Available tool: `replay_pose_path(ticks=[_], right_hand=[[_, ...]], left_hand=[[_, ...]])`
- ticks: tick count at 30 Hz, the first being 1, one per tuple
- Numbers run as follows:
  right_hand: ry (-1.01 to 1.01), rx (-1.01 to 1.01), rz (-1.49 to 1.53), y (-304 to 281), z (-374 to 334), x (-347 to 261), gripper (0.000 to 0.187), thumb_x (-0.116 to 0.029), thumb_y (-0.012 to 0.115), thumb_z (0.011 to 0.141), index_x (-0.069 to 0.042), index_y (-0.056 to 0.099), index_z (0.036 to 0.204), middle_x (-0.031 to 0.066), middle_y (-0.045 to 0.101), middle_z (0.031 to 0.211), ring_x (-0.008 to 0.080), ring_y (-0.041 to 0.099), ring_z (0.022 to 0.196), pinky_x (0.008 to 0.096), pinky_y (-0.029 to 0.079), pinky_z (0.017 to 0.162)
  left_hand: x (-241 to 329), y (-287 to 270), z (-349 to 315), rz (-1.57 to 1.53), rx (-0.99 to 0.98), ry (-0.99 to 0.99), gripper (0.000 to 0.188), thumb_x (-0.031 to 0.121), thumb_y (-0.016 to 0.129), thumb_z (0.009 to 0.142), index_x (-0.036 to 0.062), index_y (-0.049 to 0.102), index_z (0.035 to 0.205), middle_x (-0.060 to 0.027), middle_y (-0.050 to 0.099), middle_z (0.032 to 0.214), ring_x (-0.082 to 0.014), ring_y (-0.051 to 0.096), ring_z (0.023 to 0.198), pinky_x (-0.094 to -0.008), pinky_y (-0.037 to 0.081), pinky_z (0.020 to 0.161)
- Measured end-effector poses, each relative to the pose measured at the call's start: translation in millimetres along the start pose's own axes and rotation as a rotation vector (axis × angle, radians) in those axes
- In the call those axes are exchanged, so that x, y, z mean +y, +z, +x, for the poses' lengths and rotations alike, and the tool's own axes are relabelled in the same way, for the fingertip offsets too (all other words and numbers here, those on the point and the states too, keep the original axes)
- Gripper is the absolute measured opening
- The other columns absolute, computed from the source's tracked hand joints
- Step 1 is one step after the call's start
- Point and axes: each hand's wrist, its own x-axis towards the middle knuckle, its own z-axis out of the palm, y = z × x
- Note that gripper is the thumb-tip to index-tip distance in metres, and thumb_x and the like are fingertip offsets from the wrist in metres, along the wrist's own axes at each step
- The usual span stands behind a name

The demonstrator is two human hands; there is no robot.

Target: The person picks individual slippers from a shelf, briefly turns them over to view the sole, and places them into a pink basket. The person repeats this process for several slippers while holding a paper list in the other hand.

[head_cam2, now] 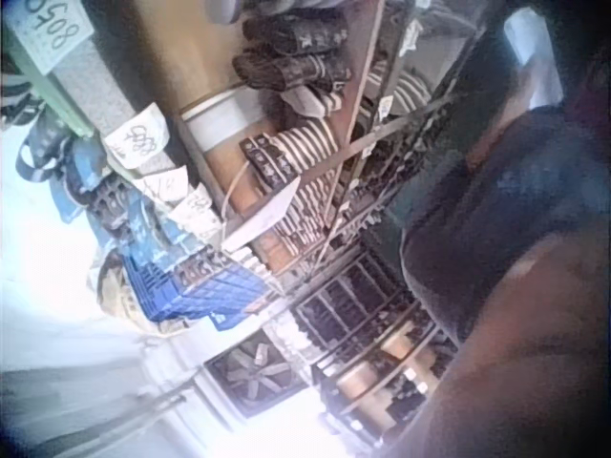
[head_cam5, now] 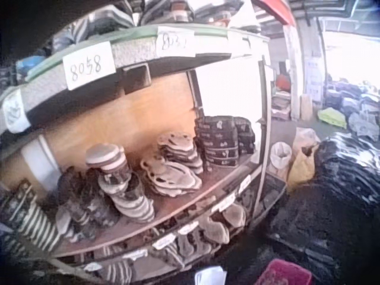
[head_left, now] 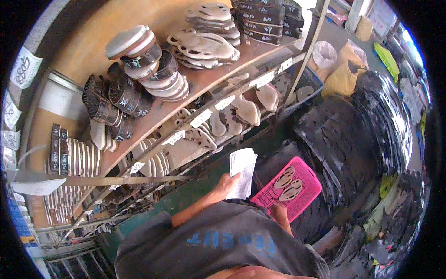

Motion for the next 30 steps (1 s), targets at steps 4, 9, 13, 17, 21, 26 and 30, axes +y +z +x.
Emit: replay_pose_path(ticks=[4,9,13,17,21,26,30], right_hand=[[0.329,0.038,0.75,-4,6,-11,0.013,-0.016,0.069,0.079,-0.012,0.06,0.071,0.0056,0.059,0.064,0.0242,0.06,0.059,0.0418,0.045,0.052],[0.239,0.13,0.298,8,-23,-54,0.027,-0.026,0.066,0.085,-0.006,0.063,0.067,0.0077,0.058,0.059,0.0216,0.056,0.052,0.042,0.043,0.05],[0.448,0.233,0.666,26,-44,-59,0.021,-0.021,0.066,0.083,-0.001,0.067,0.075,0.0078,0.059,0.062,0.0161,0.056,0.052,0.0352,0.045,0.047],[0.237,0.192,0.342,44,-53,-36,0.035,-0.023,0.067,0.082,0.001,0.071,0.108,0.0142,0.07,0.078,0.0232,0.066,0.064,0.0388,0.055,0.062],[0.4,0.488,-0.036,66,-78,-32,0.046,-0.027,0.067,0.084,-0.002,0.069,0.123,0.0235,0.074,0.104,0.0372,0.072,0.092,0.0472,0.057,0.083],[0.429,0.371,-0.12,77,-109,-50,0.048,-0.023,0.068,0.086,-0.011,0.064,0.132,0.0254,0.068,0.118,0.0454,0.067,0.106,0.0539,0.054,0.091],[0.396,0.275,-0.173,69,-112,-60,0.05,-0.017,0.066,0.089,-0.014,0.059,0.138,0.0254,0.066,0.12,0.0464,0.065,0.108,0.0553,0.053,0.09]], left_hand=[[-13,0,5,-0.244,-0.109,-0.065,0.049,0.039,0.07,0.096,-0.0056,0.07,0.117,-0.0074,0.071,0.099,-0.0171,0.065,0.086,-0.0363,0.052,0.077],[-13,-6,4,-0.153,-0.079,-0.065,0.037,0.031,0.073,0.095,-0.0031,0.072,0.107,-0.0057,0.07,0.09,-0.0171,0.064,0.078,-0.0352,0.052,0.07],[-6,-6,-3,-0.316,-0.095,-0.078,0.043,0.029,0.069,0.1,-0.0068,0.065,0.124,-0.0112,0.069,0.114,-0.0215,0.066,0.101,-0.0352,0.052,0.089],[0,-7,-11,-0.224,-0.121,-0.079,0.051,0.026,0.067,0.101,-0.0085,0.056,0.137,-0.0124,0.063,0.133,-0.0233,0.06,0.119,-0.0383,0.046,0.103],[0,-5,-8,-0.145,-0.184,-0.086,0.049,0.025,0.067,0.101,-0.0074,0.057,0.136,-0.0117,0.063,0.132,-0.0229,0.06,0.118,-0.0381,0.046,0.102],[4,6,3,-0.198,-0.185,-0.084,0.047,0.022,0.068,0.101,-0.0073,0.058,0.135,-0.0112,0.064,0.131,-0.022,0.061,0.116,-0.038,0.048,0.101],[11,14,3,-0.214,-0.201,-0.072,0.047,0.022,0.069,0.1,-0.0074,0.058,0.135,-0.0109,0.064,0.13,-0.0223,0.061,0.116,-0.0385,0.048,0.101]])
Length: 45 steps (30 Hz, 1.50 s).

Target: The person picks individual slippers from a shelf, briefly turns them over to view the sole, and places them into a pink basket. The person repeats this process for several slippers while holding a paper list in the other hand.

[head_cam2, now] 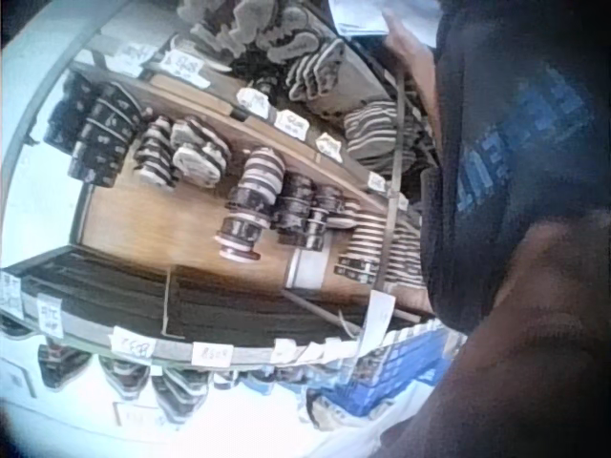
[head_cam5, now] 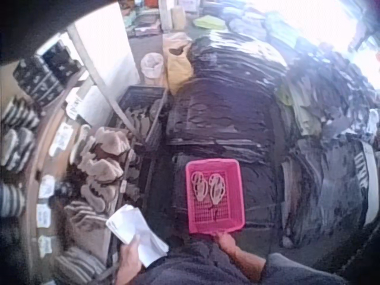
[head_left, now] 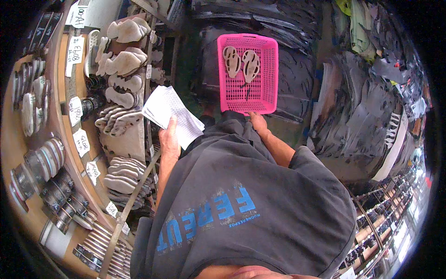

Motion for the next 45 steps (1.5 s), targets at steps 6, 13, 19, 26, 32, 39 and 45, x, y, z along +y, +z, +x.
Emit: replay_pose_path(ticks=[6,13,19,26,32,39,45], right_hand=[[-0.125,0.073,0.024,-21,-18,-11,0.035,-0.014,0.059,0.094,-0.011,0.063,0.129,0.0233,0.065,0.118,0.0436,0.063,0.111,0.0524,0.053,0.09],[-0.177,0.127,0.113,-50,-25,-34,0.039,-0.013,0.063,0.093,-0.008,0.063,0.132,0.0218,0.067,0.117,0.0413,0.066,0.108,0.0501,0.054,0.091],[-0.202,0.119,0.281,-62,-10,-48,0.043,-0.014,0.072,0.089,-0.002,0.065,0.129,0.0225,0.069,0.109,0.0372,0.069,0.099,0.0442,0.055,0.087],[-0.085,-0.056,0.185,-41,-13,-24,0.039,-0.019,0.062,0.092,0.0,0.066,0.126,0.0283,0.069,0.115,0.0453,0.065,0.11,0.0507,0.052,0.091],[-0.119,-0.025,0.203,-16,-9,12,0.036,-0.023,0.058,0.093,-0.007,0.067,0.124,0.0287,0.069,0.113,0.0482,0.066,0.106,0.0537,0.05,0.087],[-0.122,-0.011,0.159,-43,56,-20,0.038,-0.02,0.071,0.084,-0.002,0.072,0.118,0.0185,0.076,0.097,0.0309,0.074,0.091,0.0421,0.056,0.081],[-0.582,0.18,0.345,-181,64,-239,0.04,-0.019,0.07,0.089,-0.002,0.069,0.125,0.0122,0.075,0.095,0.019,0.071,0.092,0.0357,0.055,0.084]], left_hand=[[4,8,-4,0.015,-0.004,-0.023,0.047,0.022,0.069,0.1,-0.0072,0.058,0.135,-0.0104,0.064,0.13,-0.0225,0.061,0.116,-0.0389,0.048,0.102],[3,4,-2,-0.045,-0.025,-0.045,0.044,0.022,0.069,0.101,-0.0057,0.06,0.133,-0.0105,0.066,0.126,-0.0222,0.063,0.113,-0.0387,0.048,0.1],[7,3,-2,-0.042,-0.023,-0.04,0.045,0.023,0.068,0.101,-0.0055,0.059,0.134,-0.0102,0.065,0.128,-0.022,0.062,0.114,-0.0384,0.048,0.1],[1,-1,-5,-0.064,-0.014,0.032,0.045,0.024,0.068,0.101,-0.0038,0.059,0.134,-0.0106,0.065,0.127,-0.022,0.062,0.111,-0.0376,0.049,0.097],[-13,-19,5,0.457,0.15,-0.033,0.037,0.032,0.074,0.094,-0.0024,0.074,0.107,-0.0035,0.071,0.085,-0.0192,0.066,0.073,-0.0371,0.052,0.067],[-1,0,1,0.241,0.145,-0.024,0.057,0.05,0.068,0.094,-0.0068,0.073,0.09,-0.0071,0.067,0.077,-0.0173,0.061,0.071,-0.038,0.049,0.064],[15,-2,-11,0.142,0.1,0.097,0.06,0.049,0.067,0.095,-0.0101,0.073,0.097,-0.0113,0.072,0.084,-0.0192,0.066,0.077,-0.0399,0.052,0.068]])
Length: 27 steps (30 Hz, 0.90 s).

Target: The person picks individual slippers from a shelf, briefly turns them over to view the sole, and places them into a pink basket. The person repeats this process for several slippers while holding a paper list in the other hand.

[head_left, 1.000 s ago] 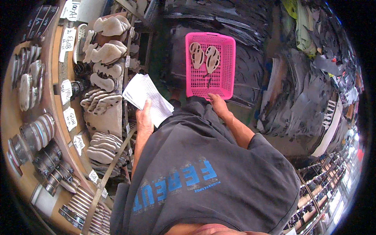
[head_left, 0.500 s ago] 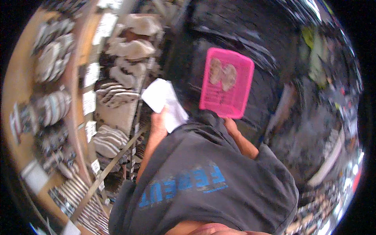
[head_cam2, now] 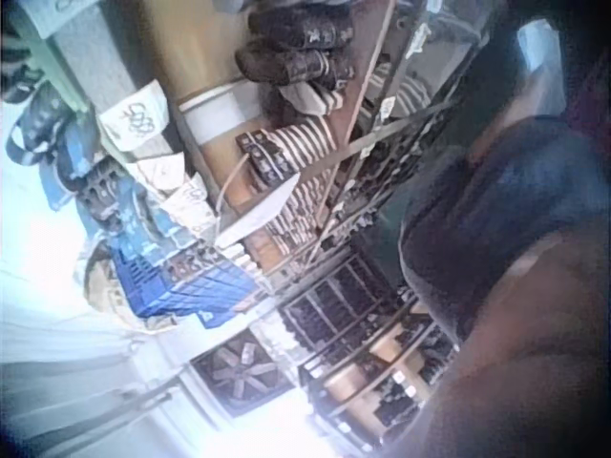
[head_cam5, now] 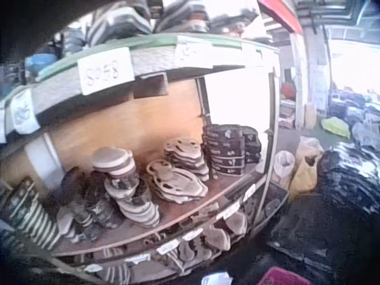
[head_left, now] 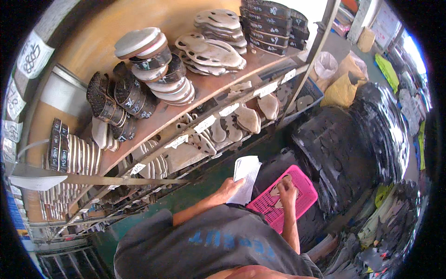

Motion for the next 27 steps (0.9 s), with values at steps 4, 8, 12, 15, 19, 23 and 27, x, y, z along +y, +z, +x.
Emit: replay_pose_path(ticks=[4,8,12,15,19,23,27], right_hand=[[-0.362,0.003,0.276,-27,71,-189,0.037,-0.015,0.074,0.087,0.001,0.069,0.12,0.009,0.069,0.098,0.016,0.065,0.082,0.0306,0.054,0.08],[-0.827,-0.094,0.017,-44,108,-352,0.048,-0.018,0.08,0.081,0.0,0.068,0.124,0.0147,0.07,0.111,0.0241,0.069,0.091,0.0339,0.055,0.085],[-1.171,-0.069,-0.205,-13,145,-464,0.057,-0.03,0.083,0.08,-0.001,0.068,0.127,0.0219,0.067,0.126,0.0404,0.061,0.121,0.047,0.049,0.102],[-1.224,-0.137,-0.486,28,176,-511,0.074,-0.04,0.08,0.079,-0.003,0.06,0.14,0.0232,0.058,0.141,0.0405,0.056,0.129,0.0479,0.045,0.11],[-1.032,-0.319,-0.714,79,200,-533,0.088,-0.052,0.079,0.074,-0.007,0.055,0.146,0.0268,0.053,0.143,0.046,0.052,0.132,0.0501,0.043,0.111],[-1.048,-0.312,-0.7,106,213,-532,0.082,-0.05,0.079,0.069,-0.008,0.061,0.137,0.0286,0.051,0.141,0.051,0.052,0.127,0.057,0.047,0.103],[-1.103,-0.283,-0.586,111,227,-522,0.075,-0.045,0.08,0.068,-0.011,0.066,0.133,0.0242,0.054,0.142,0.0471,0.055,0.126,0.052,0.049,0.104]], left_hand=[[0,-12,3,0.095,-0.027,-0.11,0.057,0.047,0.068,0.094,-0.0083,0.072,0.108,-0.0142,0.074,0.09,-0.0234,0.07,0.081,-0.0413,0.053,0.071],[-12,-18,8,0.0,0.004,-0.061,0.059,0.047,0.069,0.093,-0.0104,0.072,0.105,-0.0139,0.073,0.086,-0.0219,0.068,0.076,-0.041,0.052,0.068],[-39,-24,26,-0.101,0.076,-0.019,0.059,0.049,0.069,0.093,-0.0088,0.073,0.102,-0.0085,0.07,0.084,-0.0164,0.063,0.075,-0.0375,0.05,0.065],[-63,-31,44,-0.253,0.115,-0.015,0.051,0.044,0.072,0.093,-0.0065,0.074,0.103,-0.0076,0.071,0.085,-0.0171,0.063,0.072,-0.0378,0.05,0.065],[-88,-45,52,-0.348,0.198,-0.045,0.054,0.045,0.076,0.088,-0.0082,0.074,0.097,-0.0087,0.07,0.081,-0.0168,0.062,0.072,-0.039,0.049,0.062],[-96,-61,60,-0.361,0.226,-0.088,0.05,0.044,0.074,0.091,-0.0045,0.075,0.103,-0.006,0.071,0.085,-0.0165,0.063,0.071,-0.0359,0.049,0.064],[-88,-72,57,-0.322,0.228,-0.127,0.053,0.046,0.074,0.091,-0.0058,0.074,0.104,-0.0059,0.071,0.086,-0.0164,0.062,0.07,-0.0362,0.049,0.063]])
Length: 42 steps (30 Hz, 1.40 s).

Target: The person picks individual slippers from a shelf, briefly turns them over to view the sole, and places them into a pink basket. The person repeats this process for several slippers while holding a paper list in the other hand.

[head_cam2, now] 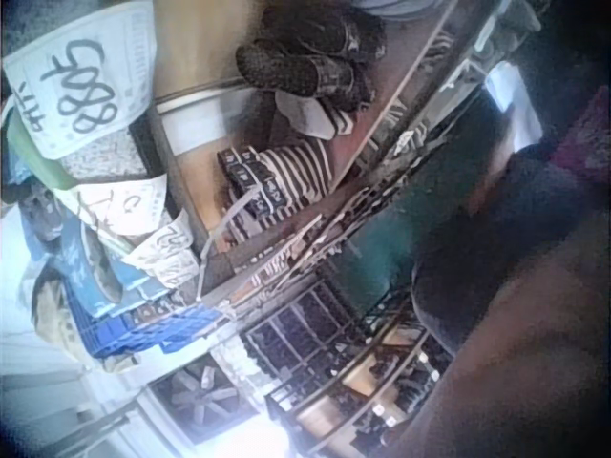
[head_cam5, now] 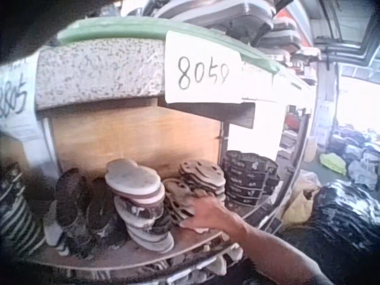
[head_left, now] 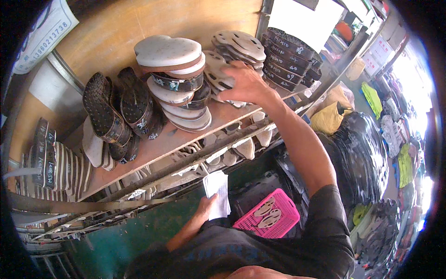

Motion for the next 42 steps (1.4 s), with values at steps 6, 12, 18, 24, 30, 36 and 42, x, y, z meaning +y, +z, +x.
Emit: replay_pose_path(ticks=[6,12,18,24,30,36,42], right_hand=[[-0.034,0.106,0.211,-9,-6,2,0.069,-0.039,0.083,0.069,-0.006,0.07,0.128,0.0199,0.061,0.139,0.0343,0.064,0.122,0.0403,0.049,0.106],[0.139,0.173,1.097,-61,-62,1,0.075,-0.042,0.077,0.081,0.004,0.06,0.138,0.0199,0.068,0.12,0.0272,0.071,0.102,0.0371,0.057,0.092],[-0.168,0.275,2.414,-18,-136,-10,0.1,-0.064,0.07,0.085,-0.005,0.034,0.158,0.0296,0.047,0.15,0.0576,0.052,0.129,0.0684,0.051,0.101],[-0.409,0.147,2.96,11,-189,-19,0.098,-0.068,0.069,0.084,-0.014,0.037,0.159,0.0286,0.038,0.158,0.0613,0.034,0.141,0.0796,0.033,0.108],[-0.267,0.197,3.019,18,-211,-30,0.099,-0.065,0.076,0.08,-0.01,0.042,0.155,0.0276,0.045,0.153,0.0619,0.036,0.139,0.0783,0.03,0.111],[-0.358,0.081,3.078,25,-218,-54,0.104,-0.069,0.068,0.084,-0.004,0.034,0.158,0.0339,0.042,0.152,0.0608,0.039,0.138,0.0756,0.03,0.113],[-0.483,-0.031,3.208,33,-222,-73,0.1,-0.07,0.06,0.091,-0.003,0.031,0.159,0.0354,0.038,0.155,0.0626,0.037,0.139,0.0762,0.028,0.114]], left_hand=[[6,1,0,-0.004,0.027,0.042,0.056,0.046,0.075,0.089,-0.0086,0.073,0.1,-0.0068,0.07,0.082,-0.0161,0.061,0.069,-0.0377,0.048,0.061],[-22,2,17,-0.039,0.057,0.142,0.058,0.048,0.075,0.089,-0.009,0.074,0.093,-0.0074,0.068,0.075,-0.0155,0.06,0.067,-0.0369,0.047,0.06],[-8,5,-8,-0.068,-0.012,0.131,0.055,0.046,0.074,0.09,-0.0081,0.074,0.096,-0.006,0.067,0.074,-0.0144,0.058,0.063,-0.0363,0.045,0.058],[17,7,-35,0.034,-0.12,0.051,0.047,0.034,0.07,0.098,-0.0073,0.068,0.121,-0.0083,0.071,0.104,-0.0175,0.064,0.089,-0.0352,0.05,0.08],[5,10,-45,0.204,-0.054,0.075,0.047,0.037,0.07,0.097,-0.007,0.07,0.114,-0.0065,0.07,0.096,-0.0159,0.062,0.082,-0.0343,0.05,0.074],[-8,9,-62,0.244,0.03,0.006,0.047,0.04,0.071,0.096,-0.006,0.071,0.109,-0.0044,0.069,0.09,-0.0135,0.06,0.077,-0.0336,0.048,0.068],[10,16,-99,0.107,0.005,0.049,0.039,0.038,0.07,0.097,-0.0012,0.072,0.097,-0.0014,0.065,0.082,-0.0119,0.057,0.07,-0.0315,0.045,0.063]])
